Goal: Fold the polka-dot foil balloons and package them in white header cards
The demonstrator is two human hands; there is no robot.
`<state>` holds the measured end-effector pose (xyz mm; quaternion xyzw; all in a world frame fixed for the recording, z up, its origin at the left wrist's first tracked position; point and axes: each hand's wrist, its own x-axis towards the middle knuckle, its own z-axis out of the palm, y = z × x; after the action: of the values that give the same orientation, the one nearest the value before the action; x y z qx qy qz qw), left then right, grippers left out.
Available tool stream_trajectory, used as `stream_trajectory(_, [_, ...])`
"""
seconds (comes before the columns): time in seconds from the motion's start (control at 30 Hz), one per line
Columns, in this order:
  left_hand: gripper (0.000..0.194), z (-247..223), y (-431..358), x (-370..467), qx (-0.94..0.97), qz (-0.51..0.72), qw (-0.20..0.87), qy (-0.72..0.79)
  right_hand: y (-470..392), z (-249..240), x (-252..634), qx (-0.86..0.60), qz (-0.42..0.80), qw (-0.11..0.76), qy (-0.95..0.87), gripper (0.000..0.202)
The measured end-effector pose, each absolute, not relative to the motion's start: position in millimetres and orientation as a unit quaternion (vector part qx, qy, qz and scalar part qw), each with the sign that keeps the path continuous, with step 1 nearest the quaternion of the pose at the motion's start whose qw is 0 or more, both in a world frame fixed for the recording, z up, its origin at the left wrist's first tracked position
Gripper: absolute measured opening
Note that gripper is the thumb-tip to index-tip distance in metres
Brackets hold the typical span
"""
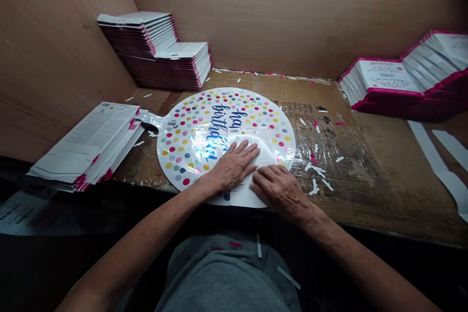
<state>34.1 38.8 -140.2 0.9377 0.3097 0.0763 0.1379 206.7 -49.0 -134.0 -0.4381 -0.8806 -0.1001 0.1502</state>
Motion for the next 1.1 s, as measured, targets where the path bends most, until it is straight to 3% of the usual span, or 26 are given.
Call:
stream_trajectory(0.17, [0.049, -141, 42, 34, 0.945, 0.066, 0.122, 0.296, -51, -130, 214, -0.412, -0.072, 0.101, -0.903, 0.026])
stream_trajectory(0.33, [0.05, -142, 33, 36, 0.951, 0.085, 0.131, 0.268, -72, -127, 228, -0.445, -0.069, 0.218, -0.866, 0.017])
stream_trajectory(0.43, [0.049, -144, 27, 38, 0.948, 0.092, 0.143, 0.268, -77, -134, 221, -0.445, -0.083, 0.24, -0.859, 0.015])
stream_trajectory(0.93, [0.048, -146, 27, 38, 0.953, 0.086, 0.13, 0.262, -60, -131, 203, -0.454, -0.105, 0.106, -0.878, 0.025])
stream_trajectory(1.1, [0.05, -147, 30, 38, 0.959, 0.087, 0.116, 0.243, -95, -120, 242, -0.427, 0.029, 0.093, -0.899, 0.032])
